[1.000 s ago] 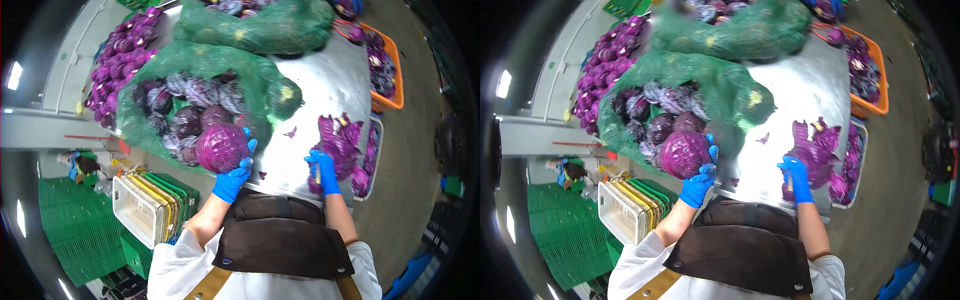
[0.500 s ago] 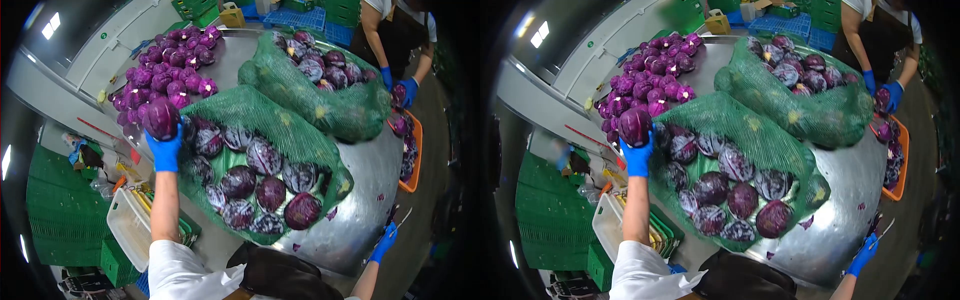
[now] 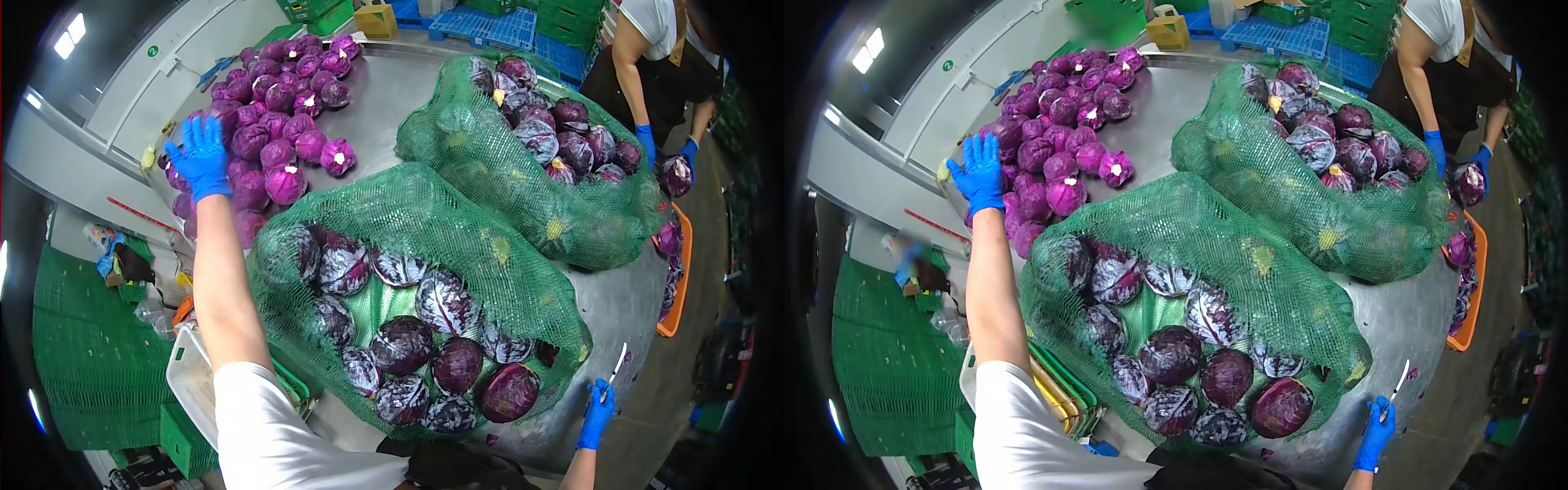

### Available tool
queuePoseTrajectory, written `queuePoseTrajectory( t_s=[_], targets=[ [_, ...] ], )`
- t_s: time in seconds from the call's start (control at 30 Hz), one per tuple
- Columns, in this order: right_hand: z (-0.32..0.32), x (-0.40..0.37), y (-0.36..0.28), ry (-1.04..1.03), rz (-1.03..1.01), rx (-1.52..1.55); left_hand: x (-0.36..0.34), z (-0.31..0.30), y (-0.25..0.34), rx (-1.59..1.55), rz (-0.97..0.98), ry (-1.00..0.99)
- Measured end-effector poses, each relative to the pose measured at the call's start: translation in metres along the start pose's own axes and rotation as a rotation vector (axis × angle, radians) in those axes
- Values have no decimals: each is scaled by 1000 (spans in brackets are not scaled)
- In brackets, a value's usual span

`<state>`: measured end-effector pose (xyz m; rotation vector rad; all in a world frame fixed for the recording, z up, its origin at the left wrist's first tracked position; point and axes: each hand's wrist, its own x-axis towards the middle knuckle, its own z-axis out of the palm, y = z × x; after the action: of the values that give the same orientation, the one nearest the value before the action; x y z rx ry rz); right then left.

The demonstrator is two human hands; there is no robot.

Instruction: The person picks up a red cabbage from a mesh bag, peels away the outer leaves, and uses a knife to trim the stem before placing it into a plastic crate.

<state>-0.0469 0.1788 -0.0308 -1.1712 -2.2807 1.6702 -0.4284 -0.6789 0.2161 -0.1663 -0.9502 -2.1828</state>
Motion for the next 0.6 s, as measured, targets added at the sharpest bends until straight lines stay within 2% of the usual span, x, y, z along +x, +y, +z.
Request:
queuePoseTrajectory(
  t_s=[0.1,0.2,0.27,0.37,0.43,0.5,0.6],
  targets=[
    [10,-4,11,-59,14,79,-66,40,-7,-19,-239,-7],
    [18,-28,2,-112,8,71,-116,21,-7,91,-461,54],
    [11,-34,15,-125,37,61,-146,2,3,136,-542,47],
    [10,-39,37,-139,-44,207,-183,-6,26,204,-620,64],
    [9,-39,51,-112,-195,135,-208,-4,42,303,-635,-29],
    [14,-71,-8,-140,43,86,-239,14,56,327,-693,-81],
    [17,-83,-5,-99,-24,142,-287,26,60,489,-773,-263]
  ],
)
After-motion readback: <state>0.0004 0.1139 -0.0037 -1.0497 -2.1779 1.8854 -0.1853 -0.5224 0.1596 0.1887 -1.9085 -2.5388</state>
